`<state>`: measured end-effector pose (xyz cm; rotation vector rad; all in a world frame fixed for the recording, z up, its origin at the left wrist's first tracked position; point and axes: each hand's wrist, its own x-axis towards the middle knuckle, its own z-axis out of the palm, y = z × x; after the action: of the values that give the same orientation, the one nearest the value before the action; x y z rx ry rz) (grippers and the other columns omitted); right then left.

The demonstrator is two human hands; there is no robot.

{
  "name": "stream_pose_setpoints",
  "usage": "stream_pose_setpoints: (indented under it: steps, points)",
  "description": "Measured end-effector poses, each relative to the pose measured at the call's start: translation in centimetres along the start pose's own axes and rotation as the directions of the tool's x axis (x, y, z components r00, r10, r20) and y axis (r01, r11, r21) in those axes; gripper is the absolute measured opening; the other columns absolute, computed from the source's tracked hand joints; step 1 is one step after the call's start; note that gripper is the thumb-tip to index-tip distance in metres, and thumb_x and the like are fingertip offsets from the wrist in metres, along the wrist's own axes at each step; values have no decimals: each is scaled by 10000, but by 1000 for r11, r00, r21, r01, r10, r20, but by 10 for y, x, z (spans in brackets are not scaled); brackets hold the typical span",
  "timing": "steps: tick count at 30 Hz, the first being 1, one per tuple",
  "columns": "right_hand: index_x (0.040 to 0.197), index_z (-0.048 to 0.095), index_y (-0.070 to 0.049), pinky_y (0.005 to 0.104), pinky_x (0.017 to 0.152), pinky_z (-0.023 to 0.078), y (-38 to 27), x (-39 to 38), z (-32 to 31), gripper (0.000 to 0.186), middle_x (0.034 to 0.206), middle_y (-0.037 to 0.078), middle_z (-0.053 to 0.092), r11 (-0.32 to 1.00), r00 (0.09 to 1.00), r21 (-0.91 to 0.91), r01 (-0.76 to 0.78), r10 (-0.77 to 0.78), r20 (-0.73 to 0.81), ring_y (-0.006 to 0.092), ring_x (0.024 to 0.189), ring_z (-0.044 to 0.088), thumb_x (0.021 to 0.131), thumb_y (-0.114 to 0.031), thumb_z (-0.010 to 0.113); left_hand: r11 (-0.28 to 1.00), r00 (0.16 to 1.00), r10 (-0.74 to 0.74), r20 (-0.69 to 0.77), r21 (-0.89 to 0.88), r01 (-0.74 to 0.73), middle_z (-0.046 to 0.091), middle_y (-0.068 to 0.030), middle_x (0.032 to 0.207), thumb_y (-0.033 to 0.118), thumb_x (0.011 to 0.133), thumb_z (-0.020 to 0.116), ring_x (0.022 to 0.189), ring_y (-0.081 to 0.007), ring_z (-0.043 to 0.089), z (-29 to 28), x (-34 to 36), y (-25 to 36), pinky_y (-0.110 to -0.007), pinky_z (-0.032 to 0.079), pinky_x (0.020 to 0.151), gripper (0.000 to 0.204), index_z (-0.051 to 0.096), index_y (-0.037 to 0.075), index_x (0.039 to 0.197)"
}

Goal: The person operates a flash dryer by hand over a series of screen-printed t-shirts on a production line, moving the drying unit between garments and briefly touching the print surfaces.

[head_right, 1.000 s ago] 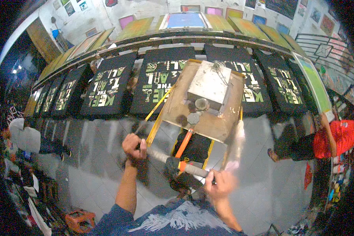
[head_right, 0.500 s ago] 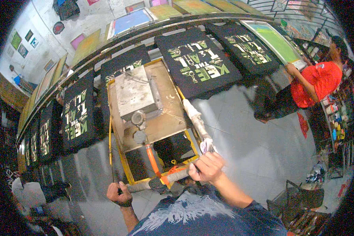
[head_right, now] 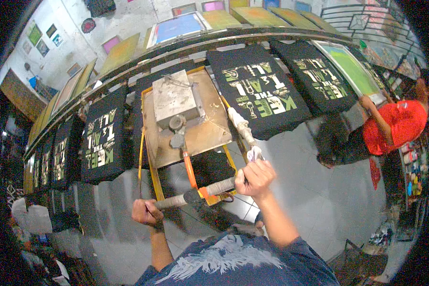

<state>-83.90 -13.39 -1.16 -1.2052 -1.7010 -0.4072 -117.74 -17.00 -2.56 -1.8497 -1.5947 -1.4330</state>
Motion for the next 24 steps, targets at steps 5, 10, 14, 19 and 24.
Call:
stream_pose_setpoints:
  steps: [5,10,14,19,24]
  points:
    - [589,472,-112,380,520,315,-6,17,32,258,586,47,421,1000,1000,21,13,-13,-9,235,515,428,749,-142,672,998,999,46,-10,-36,-46,452,-120,576,130,870,517,518,-316,466,21,24,-41,-427,361,514,277,481,55,606]
    - [617,524,-119,382,538,358,-13,37,65,240,590,37,457,999,999,37,24,-22,-49,232,537,487,785,-133,695,992,998,62,-34,-105,-65,432,-132,571,186,919,506,529,-335,483,48,61,-71,-438,376,515,343,451,48,610]
    - [646,561,-122,389,563,412,-18,50,94,225,612,38,494,999,999,43,11,-9,-44,242,572,537,797,-130,728,991,993,106,-60,-80,-111,485,-148,586,336,998,460,526,-344,518,72,86,-111,-449,408,509,491,478,39,608]
    - [652,566,-130,386,561,432,-26,58,124,222,628,29,507,999,995,39,4,0,-98,228,602,559,791,-144,739,987,989,142,-48,-68,-145,453,-156,590,349,998,451,534,-351,510,94,113,-144,-449,399,526,490,458,38,619]
    - [647,555,-138,382,558,439,-33,63,139,233,627,20,498,1000,991,18,1,1,-132,219,597,557,790,-149,738,990,993,120,-6,-67,-120,517,-168,627,356,976,463,596,-381,564,103,120,-166,-464,434,556,459,505,42,644]
